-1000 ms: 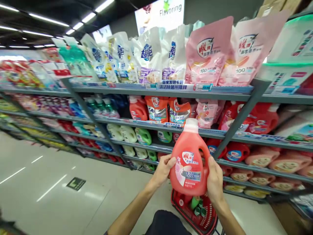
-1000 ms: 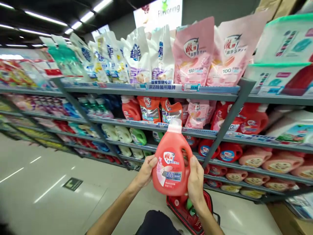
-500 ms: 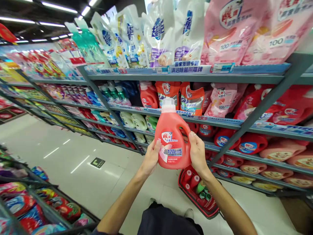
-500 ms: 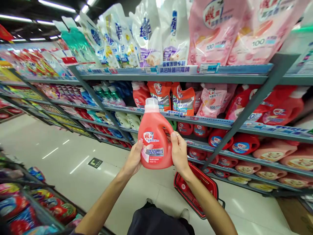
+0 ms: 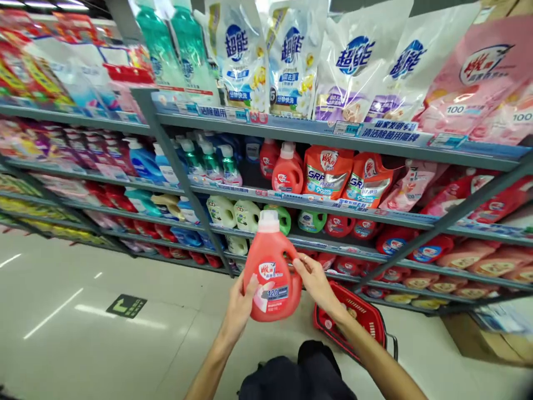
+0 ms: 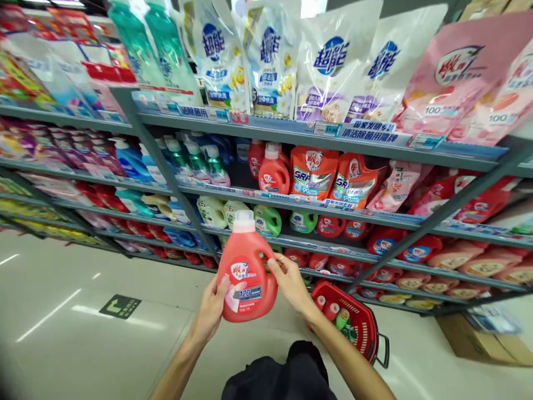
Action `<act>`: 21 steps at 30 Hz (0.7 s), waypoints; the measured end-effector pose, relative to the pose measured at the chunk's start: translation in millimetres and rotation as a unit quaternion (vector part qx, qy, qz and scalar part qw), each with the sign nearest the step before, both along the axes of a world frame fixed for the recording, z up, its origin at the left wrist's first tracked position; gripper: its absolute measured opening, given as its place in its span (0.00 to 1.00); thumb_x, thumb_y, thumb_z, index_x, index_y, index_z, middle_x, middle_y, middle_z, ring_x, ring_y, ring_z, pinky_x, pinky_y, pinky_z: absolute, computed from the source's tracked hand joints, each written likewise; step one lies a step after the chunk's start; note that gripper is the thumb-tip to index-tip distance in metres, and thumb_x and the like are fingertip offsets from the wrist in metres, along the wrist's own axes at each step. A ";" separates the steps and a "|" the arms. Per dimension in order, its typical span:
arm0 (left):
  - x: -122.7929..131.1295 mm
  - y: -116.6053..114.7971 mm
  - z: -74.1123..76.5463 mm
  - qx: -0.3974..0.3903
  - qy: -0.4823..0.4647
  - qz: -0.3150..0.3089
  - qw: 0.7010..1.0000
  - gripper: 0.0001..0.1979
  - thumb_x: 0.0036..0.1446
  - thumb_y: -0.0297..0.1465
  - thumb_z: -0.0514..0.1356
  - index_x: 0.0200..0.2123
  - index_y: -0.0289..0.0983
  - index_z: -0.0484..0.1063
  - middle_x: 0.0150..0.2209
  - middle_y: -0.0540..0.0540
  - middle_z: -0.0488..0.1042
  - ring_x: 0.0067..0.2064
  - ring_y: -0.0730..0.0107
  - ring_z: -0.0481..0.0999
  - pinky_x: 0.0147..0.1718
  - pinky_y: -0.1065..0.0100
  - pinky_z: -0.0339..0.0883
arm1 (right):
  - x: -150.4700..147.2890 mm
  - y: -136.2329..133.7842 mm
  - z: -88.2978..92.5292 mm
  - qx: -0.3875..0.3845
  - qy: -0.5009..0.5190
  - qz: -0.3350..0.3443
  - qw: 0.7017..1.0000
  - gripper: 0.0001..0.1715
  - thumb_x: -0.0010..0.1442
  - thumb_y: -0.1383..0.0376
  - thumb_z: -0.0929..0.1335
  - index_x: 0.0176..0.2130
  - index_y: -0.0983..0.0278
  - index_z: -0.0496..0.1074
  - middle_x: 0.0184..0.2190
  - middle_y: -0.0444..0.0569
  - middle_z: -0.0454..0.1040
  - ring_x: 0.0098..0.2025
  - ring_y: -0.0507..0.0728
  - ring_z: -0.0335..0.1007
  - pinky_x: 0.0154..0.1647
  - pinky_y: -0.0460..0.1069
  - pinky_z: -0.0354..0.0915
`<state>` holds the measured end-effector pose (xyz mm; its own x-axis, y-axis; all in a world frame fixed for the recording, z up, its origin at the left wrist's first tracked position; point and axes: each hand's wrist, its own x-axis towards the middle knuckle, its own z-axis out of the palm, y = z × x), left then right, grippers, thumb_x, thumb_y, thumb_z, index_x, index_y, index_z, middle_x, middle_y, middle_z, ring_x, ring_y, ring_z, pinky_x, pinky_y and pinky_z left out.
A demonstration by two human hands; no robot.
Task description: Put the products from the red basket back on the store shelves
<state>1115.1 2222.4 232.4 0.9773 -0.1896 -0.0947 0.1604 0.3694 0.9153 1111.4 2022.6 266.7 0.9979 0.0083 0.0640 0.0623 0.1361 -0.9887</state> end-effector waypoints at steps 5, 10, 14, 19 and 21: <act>31.4 46.7 -24.8 0.040 0.048 -0.012 0.998 0.38 0.57 0.51 0.67 0.64 0.36 0.66 0.57 0.36 0.77 0.53 0.50 0.79 0.52 0.59 0.76 | 45.3 32.8 -26.1 -0.005 0.023 0.034 0.999 0.26 0.65 0.46 0.69 0.53 0.62 0.74 0.49 0.52 0.81 0.51 0.61 0.79 0.57 0.56 0.71; 72.9 71.9 -33.4 0.105 0.086 -0.006 0.991 0.40 0.56 0.53 0.67 0.65 0.39 0.65 0.58 0.39 0.76 0.58 0.48 0.76 0.52 0.59 0.76 | 105.0 47.1 -40.3 -0.002 0.073 0.073 0.995 0.28 0.60 0.45 0.73 0.47 0.64 0.74 0.39 0.50 0.82 0.43 0.60 0.81 0.47 0.54 0.75; 115.1 84.4 -31.4 0.137 0.108 0.015 0.985 0.41 0.53 0.55 0.68 0.64 0.40 0.66 0.54 0.42 0.79 0.56 0.47 0.78 0.52 0.58 0.77 | 150.2 55.5 -42.0 0.013 0.069 0.087 0.994 0.30 0.62 0.45 0.72 0.52 0.63 0.73 0.39 0.50 0.82 0.42 0.60 0.81 0.44 0.53 0.76; 176.9 96.8 -15.1 0.162 0.051 -0.026 0.985 0.37 0.56 0.52 0.67 0.60 0.33 0.69 0.57 0.36 0.76 0.58 0.47 0.76 0.55 0.57 0.74 | 195.4 64.5 -35.0 0.016 0.039 0.060 0.997 0.26 0.65 0.49 0.70 0.53 0.64 0.73 0.43 0.53 0.83 0.45 0.60 0.81 0.46 0.54 0.76; 205.2 103.4 -5.3 0.154 0.003 -0.047 0.987 0.36 0.56 0.48 0.68 0.61 0.34 0.67 0.60 0.35 0.74 0.58 0.47 0.76 0.54 0.58 0.75 | 211.1 66.7 -27.2 -0.005 0.022 0.058 0.998 0.24 0.67 0.51 0.69 0.54 0.63 0.73 0.45 0.53 0.82 0.46 0.59 0.81 0.48 0.54 0.76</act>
<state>1320.3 2325.8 227.1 0.9559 -0.2405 -0.1686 0.1871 0.0562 0.9807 1322.5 2089.3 239.5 0.9921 0.1235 0.0205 0.0042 0.1306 -0.9914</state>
